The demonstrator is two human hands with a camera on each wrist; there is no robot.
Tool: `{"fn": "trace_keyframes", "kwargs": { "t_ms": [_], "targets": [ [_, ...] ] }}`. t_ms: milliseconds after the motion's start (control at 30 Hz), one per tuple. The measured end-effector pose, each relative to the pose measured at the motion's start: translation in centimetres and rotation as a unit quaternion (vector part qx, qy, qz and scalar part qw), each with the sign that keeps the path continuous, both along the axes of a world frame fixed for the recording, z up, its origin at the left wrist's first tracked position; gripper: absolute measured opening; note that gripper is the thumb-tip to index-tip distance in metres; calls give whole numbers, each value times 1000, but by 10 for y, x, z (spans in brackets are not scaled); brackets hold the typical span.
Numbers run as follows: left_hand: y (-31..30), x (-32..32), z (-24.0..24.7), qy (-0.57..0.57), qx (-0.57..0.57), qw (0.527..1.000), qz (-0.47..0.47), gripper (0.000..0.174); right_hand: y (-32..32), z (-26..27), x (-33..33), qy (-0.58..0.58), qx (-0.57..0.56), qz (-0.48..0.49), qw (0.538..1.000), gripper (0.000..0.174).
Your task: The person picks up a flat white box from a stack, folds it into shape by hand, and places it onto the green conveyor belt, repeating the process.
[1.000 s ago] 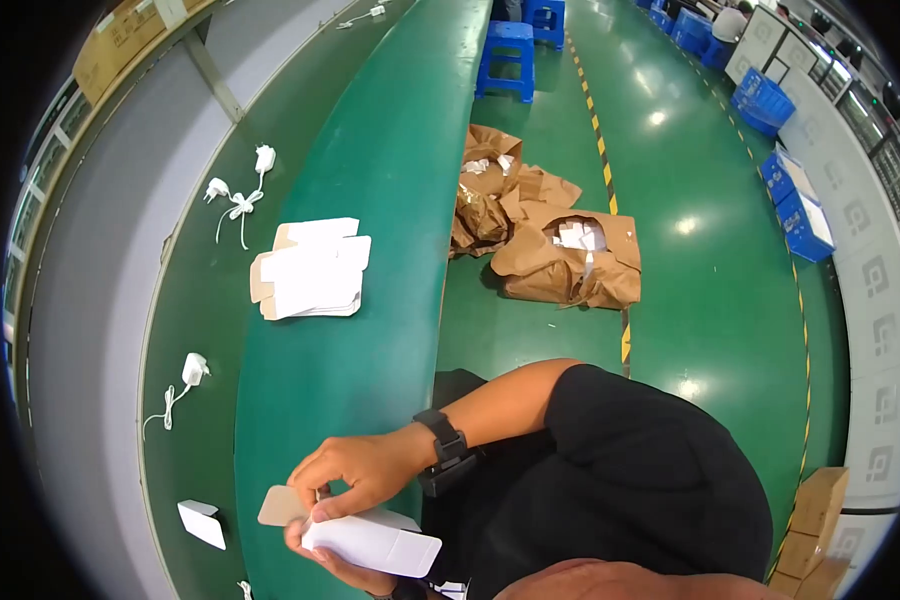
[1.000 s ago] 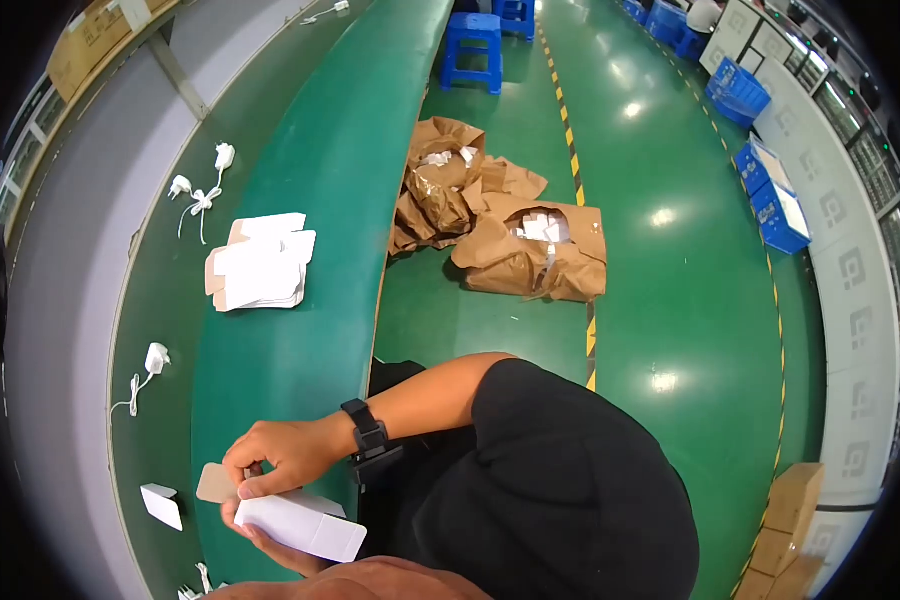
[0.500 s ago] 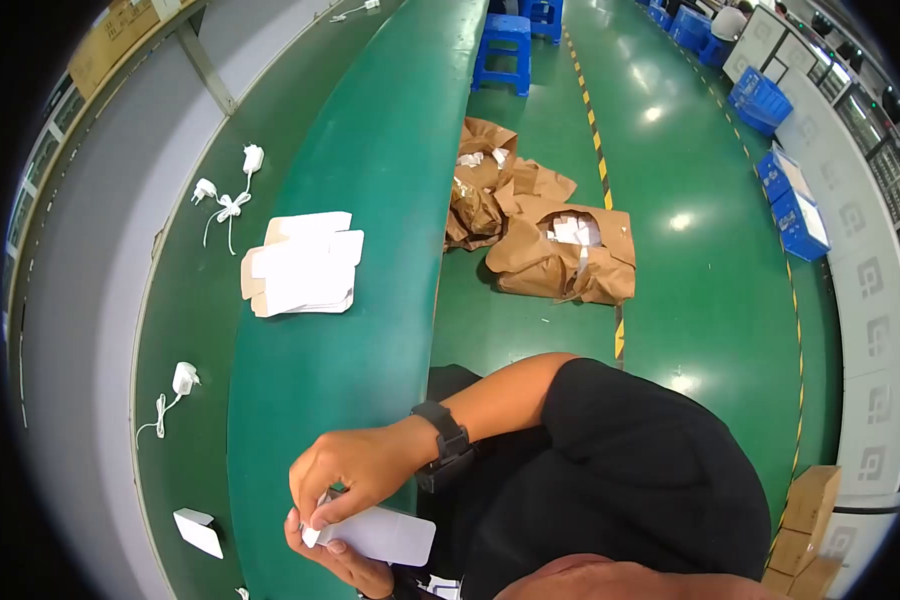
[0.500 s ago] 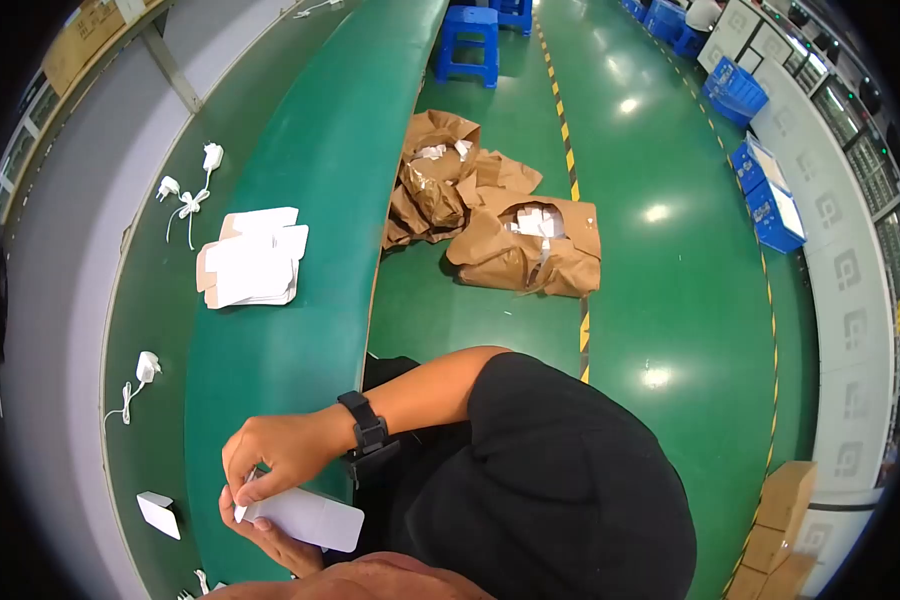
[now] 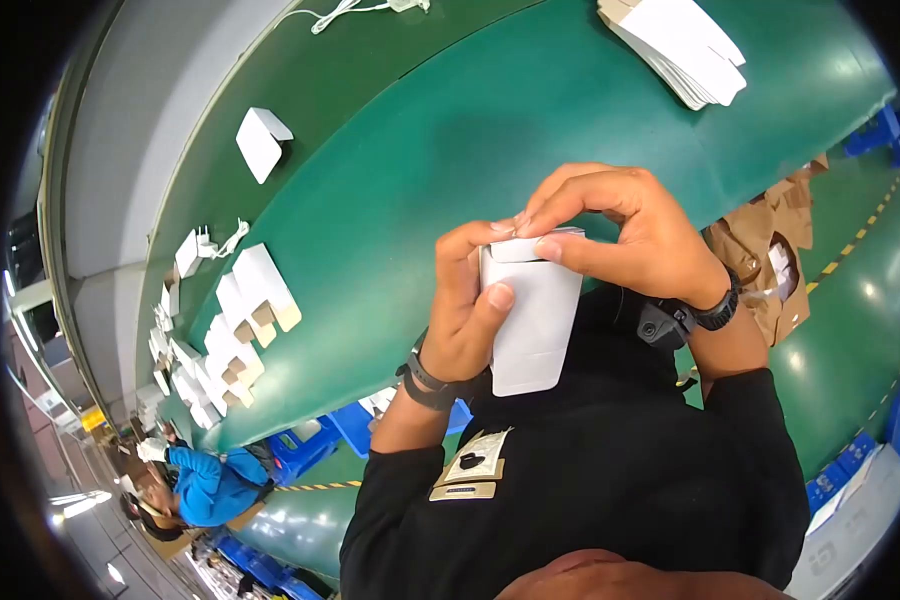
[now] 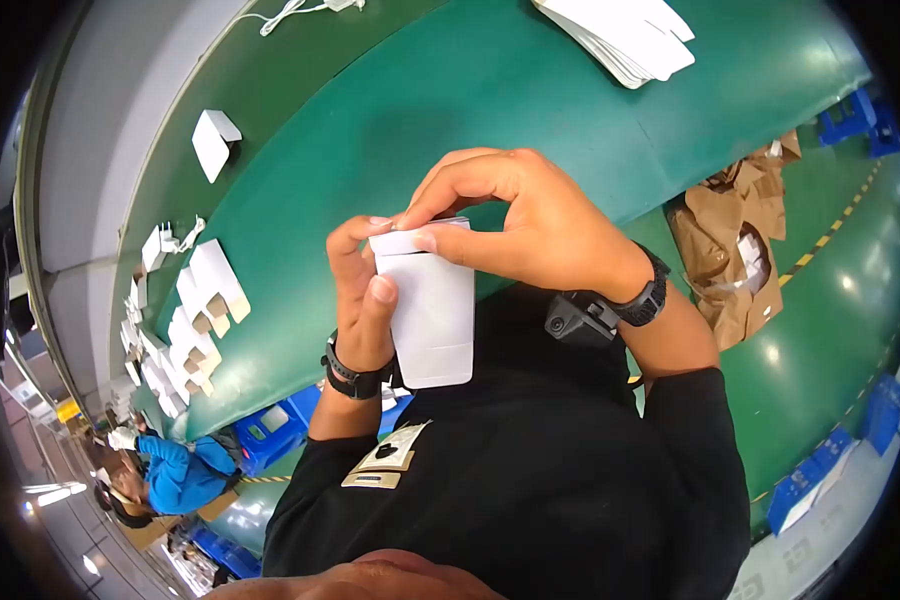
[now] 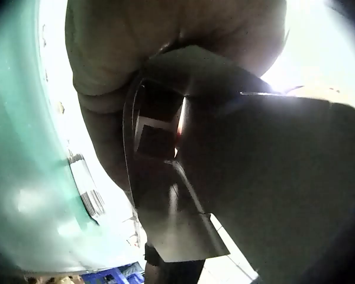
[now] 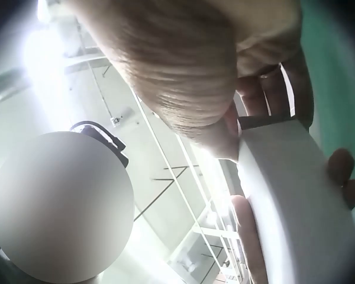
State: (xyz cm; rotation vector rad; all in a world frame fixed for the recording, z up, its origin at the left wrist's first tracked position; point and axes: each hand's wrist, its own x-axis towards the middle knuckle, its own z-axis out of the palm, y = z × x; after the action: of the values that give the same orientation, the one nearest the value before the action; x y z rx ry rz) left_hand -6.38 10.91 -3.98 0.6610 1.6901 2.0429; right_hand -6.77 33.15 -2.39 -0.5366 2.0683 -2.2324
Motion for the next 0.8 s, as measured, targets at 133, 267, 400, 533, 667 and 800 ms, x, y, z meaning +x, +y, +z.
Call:
{"fn": "trace_keyframes", "kwargs": {
  "t_ms": [133, 267, 400, 533, 667, 800],
  "targets": [
    [-39, -7, -15, -78, 46, 996, 0, 44, -38, -3, -7, -52, 15, 4, 999, 14],
    [-40, -15, -13, -29, 37, 998, 43, 38, -41, -14, -9, 35, 0, 8, 999, 24],
    [-37, -24, -5, -49, 37, 997, 44, 36, -47, -29, -11, 91, 44, -14, 995, 33],
    [-38, -30, -10, -60, 24, 997, 50, 34, -46, -33, -14, 88, 43, -5, 995, 35],
    [-40, -39, -16, -71, -21, 996, 55, 42, -42, -40, -20, 64, 20, 5, 998, 33],
    [-29, -51, -3, -208, 35, 977, 31, 53, -48, -45, -24, -10, -18, -33, 999, 31]
  ]
}}
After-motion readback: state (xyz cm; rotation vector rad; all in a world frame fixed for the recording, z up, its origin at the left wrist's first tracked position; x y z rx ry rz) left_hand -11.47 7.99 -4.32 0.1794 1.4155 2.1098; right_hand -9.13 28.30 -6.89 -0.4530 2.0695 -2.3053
